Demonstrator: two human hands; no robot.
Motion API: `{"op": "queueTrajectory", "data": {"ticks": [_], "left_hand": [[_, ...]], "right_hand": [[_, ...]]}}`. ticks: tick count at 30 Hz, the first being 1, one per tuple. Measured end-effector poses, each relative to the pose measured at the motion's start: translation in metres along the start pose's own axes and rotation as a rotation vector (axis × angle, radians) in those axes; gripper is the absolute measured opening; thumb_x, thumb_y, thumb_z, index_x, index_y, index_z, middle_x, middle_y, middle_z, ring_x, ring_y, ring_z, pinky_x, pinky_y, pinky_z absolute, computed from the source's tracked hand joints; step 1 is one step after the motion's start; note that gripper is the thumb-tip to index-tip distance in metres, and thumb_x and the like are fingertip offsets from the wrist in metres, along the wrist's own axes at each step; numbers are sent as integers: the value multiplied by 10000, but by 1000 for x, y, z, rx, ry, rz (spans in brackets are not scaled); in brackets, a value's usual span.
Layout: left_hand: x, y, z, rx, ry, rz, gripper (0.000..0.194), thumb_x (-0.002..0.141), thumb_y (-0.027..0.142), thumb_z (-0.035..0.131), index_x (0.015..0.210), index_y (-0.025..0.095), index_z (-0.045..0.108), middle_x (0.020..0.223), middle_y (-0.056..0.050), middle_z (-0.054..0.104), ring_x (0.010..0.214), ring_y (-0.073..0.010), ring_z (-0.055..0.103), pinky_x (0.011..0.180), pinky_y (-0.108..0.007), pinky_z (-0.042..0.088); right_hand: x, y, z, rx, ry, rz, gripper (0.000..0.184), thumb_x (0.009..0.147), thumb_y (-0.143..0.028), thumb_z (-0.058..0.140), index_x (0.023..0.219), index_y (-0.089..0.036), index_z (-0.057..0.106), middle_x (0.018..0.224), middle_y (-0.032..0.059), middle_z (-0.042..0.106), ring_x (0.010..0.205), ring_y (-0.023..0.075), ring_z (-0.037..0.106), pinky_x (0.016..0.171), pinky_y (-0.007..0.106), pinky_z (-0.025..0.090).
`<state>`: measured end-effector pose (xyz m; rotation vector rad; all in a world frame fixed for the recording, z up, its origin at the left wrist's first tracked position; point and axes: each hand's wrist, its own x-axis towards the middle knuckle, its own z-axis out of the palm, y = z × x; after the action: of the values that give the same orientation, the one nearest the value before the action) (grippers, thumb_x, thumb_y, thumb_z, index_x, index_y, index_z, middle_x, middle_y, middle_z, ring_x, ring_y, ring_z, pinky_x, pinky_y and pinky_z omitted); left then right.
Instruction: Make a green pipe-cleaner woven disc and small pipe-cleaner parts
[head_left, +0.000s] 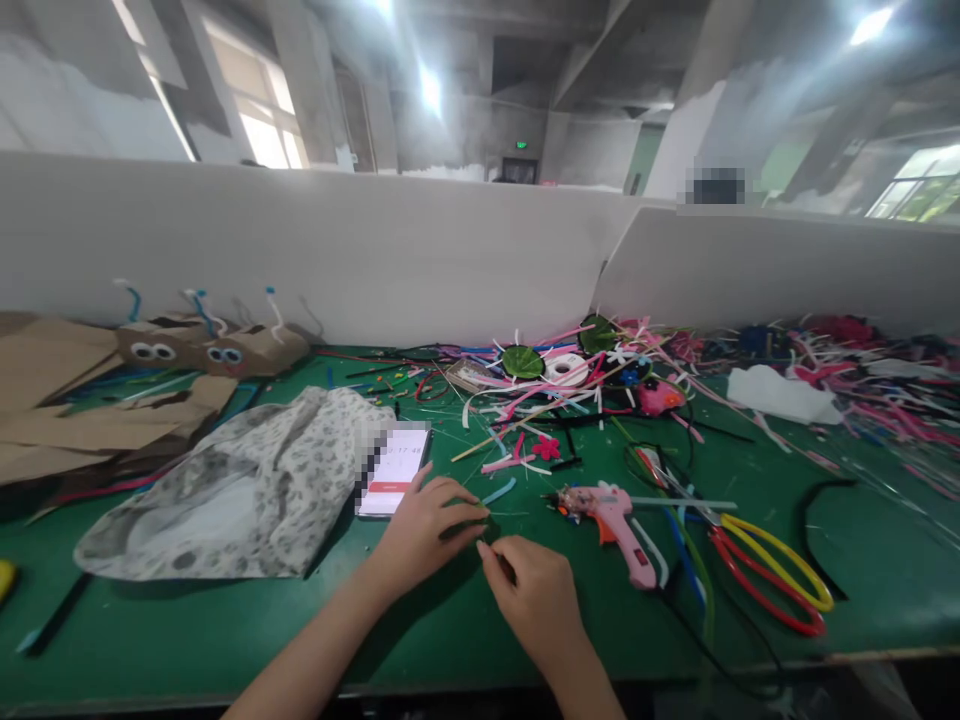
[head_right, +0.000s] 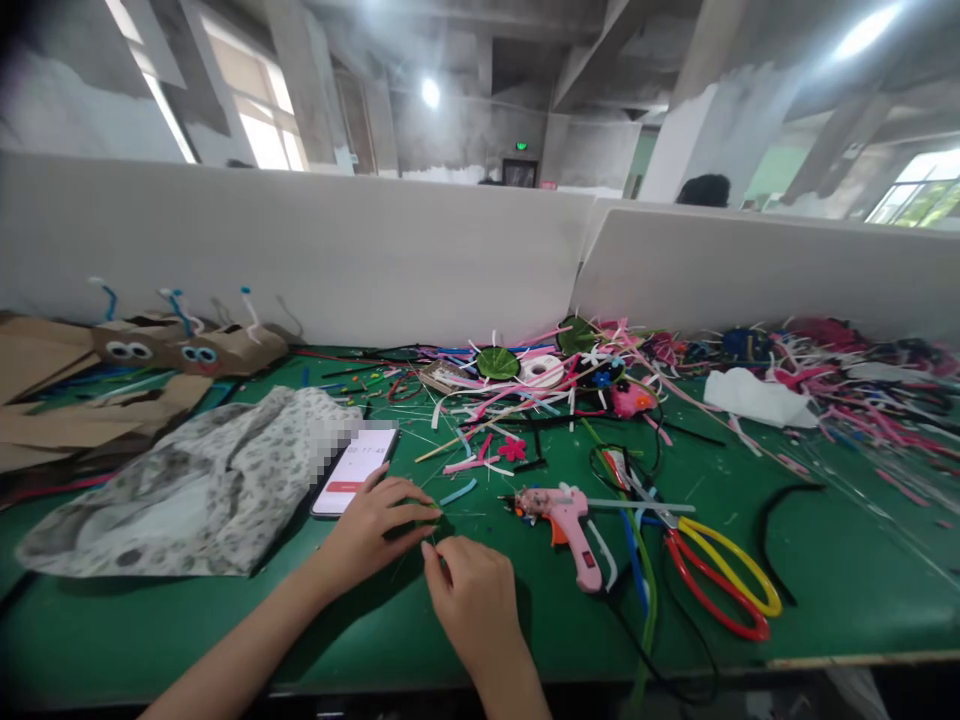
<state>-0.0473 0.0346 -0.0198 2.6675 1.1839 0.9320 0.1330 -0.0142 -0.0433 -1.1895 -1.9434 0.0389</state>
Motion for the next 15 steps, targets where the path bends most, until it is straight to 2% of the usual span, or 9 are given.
{"op": "queueTrajectory", "data": {"ticks": [4,7,9,11,13,15], "left_hand": [[-1,0,-1,-26,-15,-8,134,880,295,637,989,311,714,984,5,720,956,-171,630,1053,-468,305],[-3,1,-1,-30,-29,-22,149,876,252,630,1000,289,704,1003,-14,709,973,-186,623,1047,-493,316],[-3,1,-1,-26,-24,-38,146,870,240,630,992,282,700,1012,-18,698,976,-193,620,1054,-516,308],[-4,0,1,-20,-29,-44,139,879,264,625,994,297,695,1005,-9,694,968,-192,625,1058,-531,304],[-4,-1,2,-4,-48,-38,155,898,281,604,1027,324,679,994,10,695,963,-187,632,1060,-547,302],[-4,-3,4,28,-60,-14,179,910,282,587,1061,345,661,1002,24,695,957,-183,639,1056,-554,317]], "right_hand": [[-1,-6,2,8,37,4,356,968,-293,457,631,-202,527,540,-39,523,483,91,486,522,252,291],[15,-9,-3,18,77,-55,243,957,-242,459,776,-200,616,661,-1,619,625,127,573,604,243,373],[41,-4,-12,-28,59,-165,184,945,-223,466,958,-189,646,821,40,680,780,164,613,712,265,429],[79,8,-22,-144,-18,-276,218,935,-222,469,1063,-176,640,962,74,692,898,188,613,821,305,449],[123,29,-29,-355,-204,-303,282,946,-221,447,1173,-180,610,1102,93,668,1027,194,585,930,333,430],[166,56,-28,-441,-273,-270,273,944,-206,462,1163,-167,620,1097,108,663,1038,198,583,951,353,430]]}}
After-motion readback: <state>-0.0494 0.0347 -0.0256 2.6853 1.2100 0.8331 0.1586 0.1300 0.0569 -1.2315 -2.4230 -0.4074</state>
